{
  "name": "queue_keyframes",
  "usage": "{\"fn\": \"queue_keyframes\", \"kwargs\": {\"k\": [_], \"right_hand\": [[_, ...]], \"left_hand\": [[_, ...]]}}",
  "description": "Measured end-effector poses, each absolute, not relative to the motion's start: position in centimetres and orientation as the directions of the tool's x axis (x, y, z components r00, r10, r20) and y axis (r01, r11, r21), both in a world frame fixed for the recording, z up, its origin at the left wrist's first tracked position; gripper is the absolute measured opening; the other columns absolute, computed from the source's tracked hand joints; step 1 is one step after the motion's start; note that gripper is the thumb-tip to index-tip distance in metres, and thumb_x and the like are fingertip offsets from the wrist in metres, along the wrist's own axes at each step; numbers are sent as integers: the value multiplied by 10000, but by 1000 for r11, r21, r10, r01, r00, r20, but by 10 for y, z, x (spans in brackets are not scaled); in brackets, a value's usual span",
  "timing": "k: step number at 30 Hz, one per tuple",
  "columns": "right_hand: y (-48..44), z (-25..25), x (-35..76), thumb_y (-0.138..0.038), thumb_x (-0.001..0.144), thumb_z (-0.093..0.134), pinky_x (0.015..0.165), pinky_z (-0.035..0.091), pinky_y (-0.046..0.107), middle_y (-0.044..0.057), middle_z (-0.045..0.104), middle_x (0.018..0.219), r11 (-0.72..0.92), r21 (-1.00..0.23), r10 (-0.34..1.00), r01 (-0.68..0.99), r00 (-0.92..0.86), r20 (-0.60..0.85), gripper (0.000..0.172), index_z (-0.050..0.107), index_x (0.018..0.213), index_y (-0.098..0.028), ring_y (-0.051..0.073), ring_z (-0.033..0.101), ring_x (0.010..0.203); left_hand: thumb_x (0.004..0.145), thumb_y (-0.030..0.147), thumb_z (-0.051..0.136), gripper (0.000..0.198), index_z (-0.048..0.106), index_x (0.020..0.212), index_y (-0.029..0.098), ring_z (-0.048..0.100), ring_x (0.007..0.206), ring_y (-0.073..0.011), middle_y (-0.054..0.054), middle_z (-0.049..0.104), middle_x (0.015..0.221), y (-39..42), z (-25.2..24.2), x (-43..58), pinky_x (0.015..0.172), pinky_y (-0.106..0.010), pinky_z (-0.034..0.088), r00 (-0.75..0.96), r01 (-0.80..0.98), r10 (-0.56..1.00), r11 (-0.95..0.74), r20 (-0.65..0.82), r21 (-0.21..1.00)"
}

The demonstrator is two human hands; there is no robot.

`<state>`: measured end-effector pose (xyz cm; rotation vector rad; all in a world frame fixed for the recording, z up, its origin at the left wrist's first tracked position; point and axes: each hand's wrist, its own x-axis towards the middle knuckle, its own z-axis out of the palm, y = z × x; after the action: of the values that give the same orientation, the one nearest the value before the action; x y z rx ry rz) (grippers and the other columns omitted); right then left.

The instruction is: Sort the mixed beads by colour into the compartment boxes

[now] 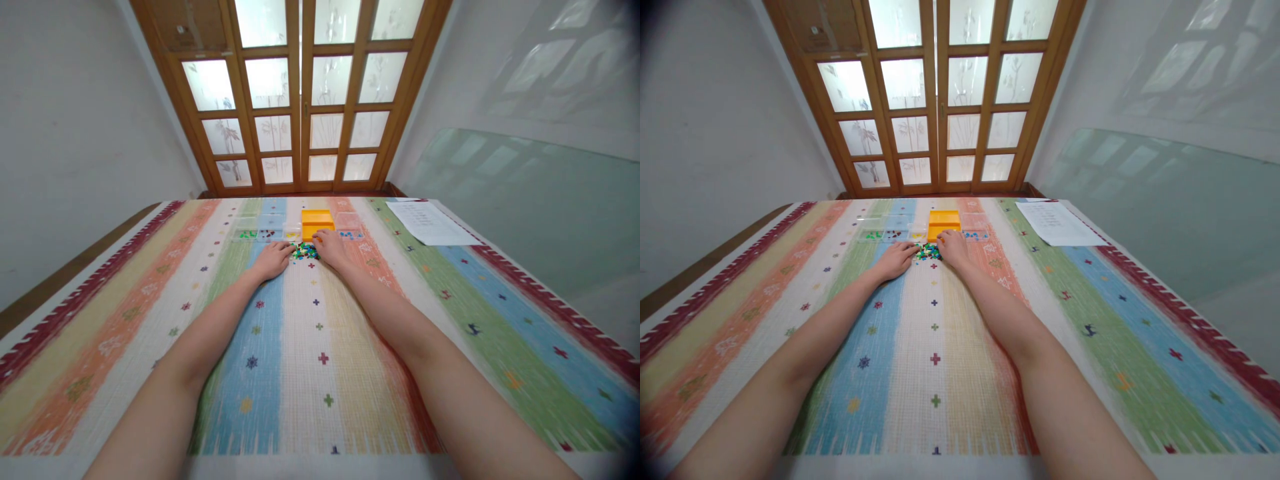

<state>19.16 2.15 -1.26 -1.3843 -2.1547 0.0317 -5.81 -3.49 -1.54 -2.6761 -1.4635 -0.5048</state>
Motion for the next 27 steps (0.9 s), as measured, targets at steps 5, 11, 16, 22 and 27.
{"fn": "queue_keyframes", "kwargs": {"k": [5, 11, 16, 22, 27], "right_hand": [[23, -14, 191, -262, 1036, 513, 1018, 439, 371, 108, 740, 1188, 456, -311, 846, 833, -299, 441, 295, 789, 1121, -201, 252, 637, 1119], [22, -14, 192, -274, 1039, 508, 1018, 442, 376, 113, 744, 1187, 464, -305, 840, 832, -303, 450, 307, 793, 1124, -200, 260, 639, 1118], [21, -13, 192, -274, 1036, 511, 1010, 448, 372, 106, 744, 1186, 456, -308, 846, 835, -300, 441, 304, 789, 1137, -207, 256, 642, 1114], [19, -10, 192, -262, 1027, 525, 1011, 450, 378, 115, 749, 1177, 461, -298, 844, 836, -309, 438, 297, 797, 1124, -193, 265, 645, 1107], [18, -9, 191, -242, 1031, 517, 1009, 450, 373, 117, 745, 1177, 474, -298, 842, 829, -328, 428, 295, 792, 1126, -191, 262, 641, 1117]], "left_hand": [[980, 232, 475, 488, 631, 1442, 254, 536, 1336, -298, -89, 589, 1507, -33, -18, -55, 1167, -490, 400, 489, 836, 818, -539, 303, 106], [969, 223, 483, 482, 653, 1419, 245, 539, 1355, -292, -83, 591, 1519, -34, -17, -55, 1186, -493, 398, 482, 826, 821, -542, 307, 153], [965, 218, 489, 456, 684, 1378, 240, 568, 1322, -275, -87, 638, 1444, -37, -13, -57, 1176, -476, 428, 496, 795, 799, -575, 340, 192], [985, 244, 492, 404, 713, 1323, 239, 603, 1265, -262, -91, 693, 1340, -37, -10, -65, 1148, -467, 466, 473, 782, 796, -576, 377, 236], [989, 253, 503, 390, 715, 1316, 242, 617, 1245, -264, -82, 713, 1314, -38, -7, -65, 1144, -475, 469, 471, 789, 802, -569, 367, 231]]}}
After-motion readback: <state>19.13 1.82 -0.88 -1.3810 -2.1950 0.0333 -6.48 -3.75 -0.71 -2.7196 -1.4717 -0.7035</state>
